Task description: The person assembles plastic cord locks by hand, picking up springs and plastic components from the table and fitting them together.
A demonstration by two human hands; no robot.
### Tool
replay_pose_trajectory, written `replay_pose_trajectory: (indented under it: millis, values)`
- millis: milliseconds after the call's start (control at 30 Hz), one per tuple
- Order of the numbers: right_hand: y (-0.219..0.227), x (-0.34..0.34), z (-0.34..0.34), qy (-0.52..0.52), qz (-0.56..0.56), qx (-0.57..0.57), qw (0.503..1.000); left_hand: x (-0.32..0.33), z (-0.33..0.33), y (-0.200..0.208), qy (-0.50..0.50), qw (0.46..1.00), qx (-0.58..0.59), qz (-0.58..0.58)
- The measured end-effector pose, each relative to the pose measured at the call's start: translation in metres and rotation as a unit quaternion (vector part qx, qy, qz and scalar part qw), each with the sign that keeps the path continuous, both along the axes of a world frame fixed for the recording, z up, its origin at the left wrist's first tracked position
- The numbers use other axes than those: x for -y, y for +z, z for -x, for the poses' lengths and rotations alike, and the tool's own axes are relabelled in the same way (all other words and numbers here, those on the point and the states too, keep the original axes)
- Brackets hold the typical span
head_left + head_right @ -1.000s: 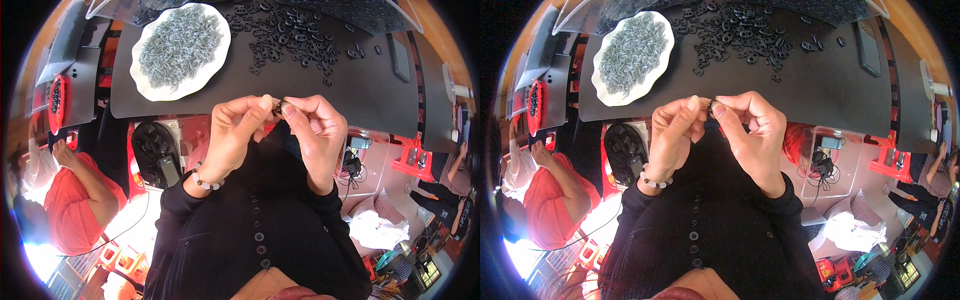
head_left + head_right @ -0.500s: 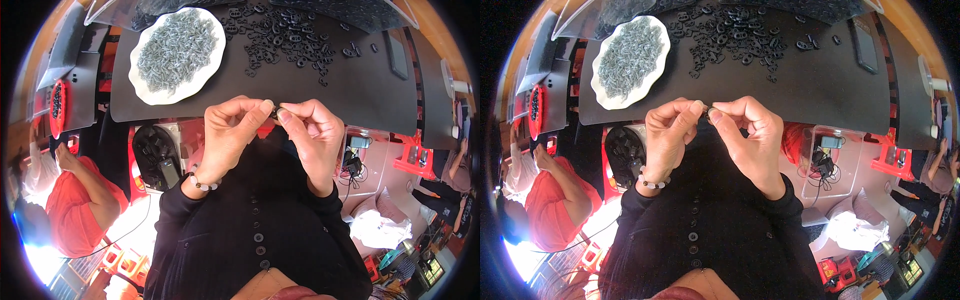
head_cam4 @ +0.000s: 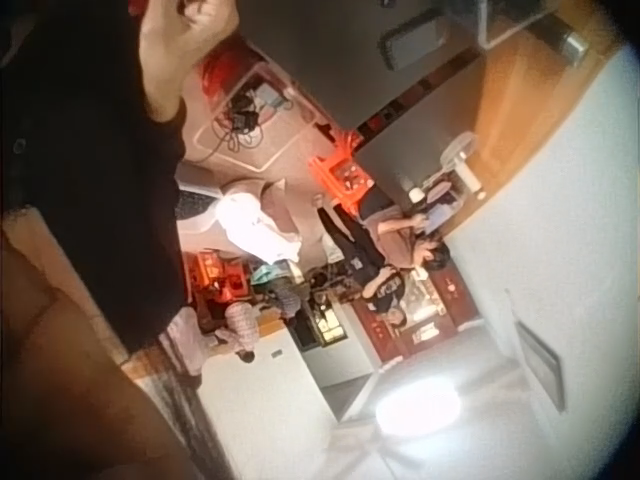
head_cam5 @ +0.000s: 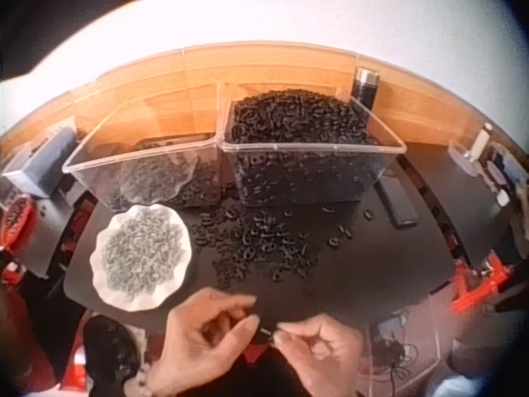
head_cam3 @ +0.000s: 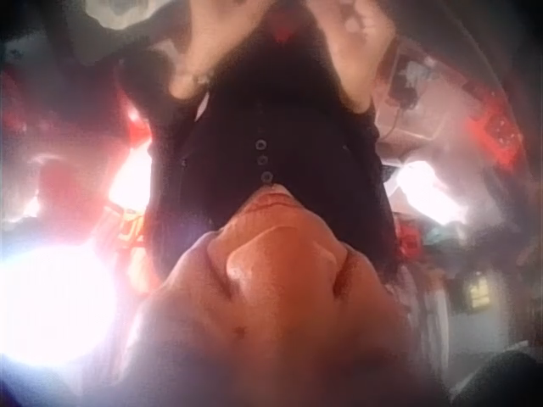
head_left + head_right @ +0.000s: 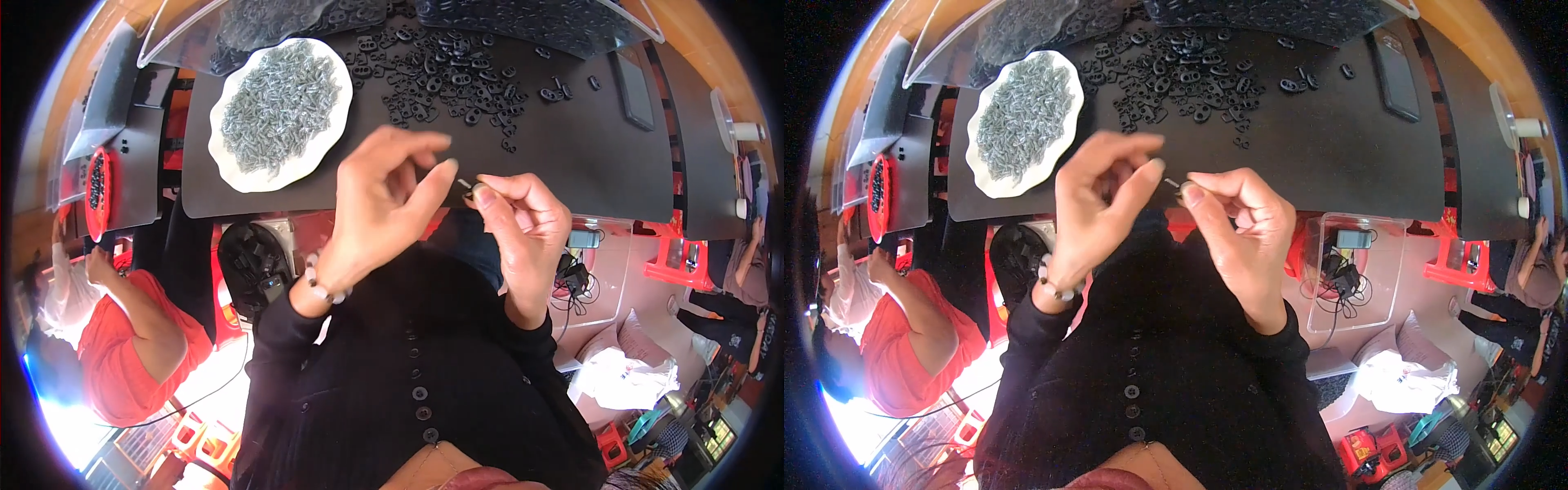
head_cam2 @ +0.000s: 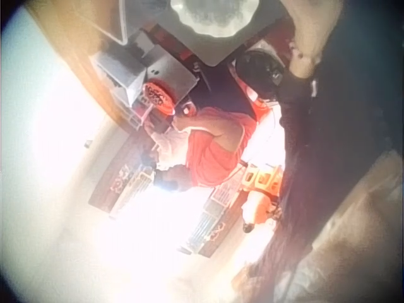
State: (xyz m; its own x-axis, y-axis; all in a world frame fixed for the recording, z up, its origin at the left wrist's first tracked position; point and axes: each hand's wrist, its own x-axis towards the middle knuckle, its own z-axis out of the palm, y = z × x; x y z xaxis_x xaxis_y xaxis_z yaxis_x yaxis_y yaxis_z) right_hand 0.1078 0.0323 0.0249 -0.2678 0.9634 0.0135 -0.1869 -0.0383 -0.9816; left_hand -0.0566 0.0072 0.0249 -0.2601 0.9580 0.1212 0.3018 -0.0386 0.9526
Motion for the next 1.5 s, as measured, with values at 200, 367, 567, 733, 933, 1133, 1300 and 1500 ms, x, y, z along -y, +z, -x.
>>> replay_pose_trajectory:
  millis: [200,367,567,733,933,1133,1300,1500]
  values:
    - [-0.005,-0.005,-0.023,-0.053,-0.015,0.011,0.998,-0.065,0.01,-0.013,-0.08,0.914,-0.362,-0.164]
    - [-0.008,-0.008,-0.03,-0.07,-0.009,-0.002,0.998,-0.077,0.009,-0.017,-0.097,0.886,-0.404,-0.206]
    - [-0.011,-0.012,-0.029,-0.074,-0.001,-0.014,0.997,-0.076,0.008,-0.021,-0.08,0.893,-0.383,-0.222]
    - [-0.014,-0.013,-0.028,-0.071,-0.002,-0.014,0.997,-0.07,0.018,-0.005,-0.153,0.901,-0.375,-0.155]
    - [-0.014,-0.013,-0.028,-0.053,-0.002,-0.017,0.998,-0.069,0.018,0.006,-0.202,0.878,-0.407,-0.149]
    - [-0.019,-0.013,-0.028,-0.05,-0.008,-0.025,0.998,-0.063,0.016,-0.005,-0.15,0.905,-0.358,-0.172]
    - [-0.016,-0.014,-0.027,-0.058,0.001,-0.023,0.998,-0.046,0.007,-0.006,-0.084,0.935,-0.318,-0.128]
    - [-0.02,-0.014,-0.027,-0.056,0.001,-0.028,0.998,-0.048,0.0,-0.014,-0.057,0.912,-0.379,-0.149]
